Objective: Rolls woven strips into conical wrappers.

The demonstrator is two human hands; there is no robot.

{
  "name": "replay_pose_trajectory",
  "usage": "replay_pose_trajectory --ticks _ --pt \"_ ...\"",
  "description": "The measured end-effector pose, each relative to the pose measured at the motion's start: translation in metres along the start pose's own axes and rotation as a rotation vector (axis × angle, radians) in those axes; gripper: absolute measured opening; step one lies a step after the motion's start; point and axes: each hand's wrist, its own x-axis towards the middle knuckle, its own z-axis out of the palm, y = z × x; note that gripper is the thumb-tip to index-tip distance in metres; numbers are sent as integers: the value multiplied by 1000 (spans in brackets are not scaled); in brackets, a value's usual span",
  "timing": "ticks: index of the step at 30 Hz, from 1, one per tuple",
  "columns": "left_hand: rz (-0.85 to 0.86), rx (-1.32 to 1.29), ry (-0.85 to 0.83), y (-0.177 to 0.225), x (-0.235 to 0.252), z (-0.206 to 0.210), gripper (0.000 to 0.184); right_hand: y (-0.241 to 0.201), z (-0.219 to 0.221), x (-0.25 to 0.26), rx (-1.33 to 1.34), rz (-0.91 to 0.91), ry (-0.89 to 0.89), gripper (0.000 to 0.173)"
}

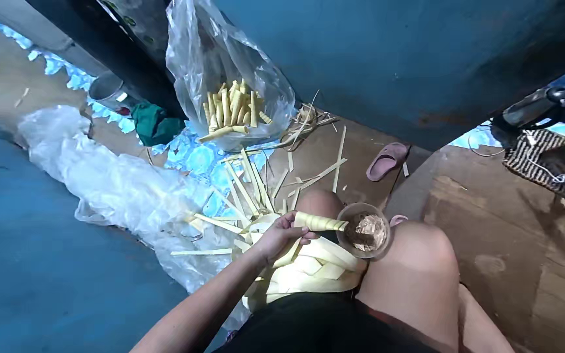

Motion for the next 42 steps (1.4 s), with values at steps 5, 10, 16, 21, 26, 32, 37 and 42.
replay_pose_trajectory --ticks 5,10,16,21,26,32,37,42 --pt "256 736 18 38 -30 36 17 -55 -37 -3 294 -671 210 45" --pt "546 815 -49 55 -75 72 12 -114 7 -173 -69 -1495 340 44" --pt "715 738 -244 52 -112 79 15 -96 62 -234 232 -1366 10 31" --pt "801 778 -293 45 -125 73 14 -75 59 -252 542 -968 -449 37" --pt "770 749 -257 42 -131 67 23 -59 70 -252 240 -1339 139 34" --pt "737 760 -294 39 -125 62 18 -51 74 -247 369 -1174 -55 35" --pt "715 776 -321 44 -122 62 19 -55 67 -245 666 -836 -331 33" --pt "695 771 -313 47 -120 61 18 -41 74 -234 243 -1311 142 43"
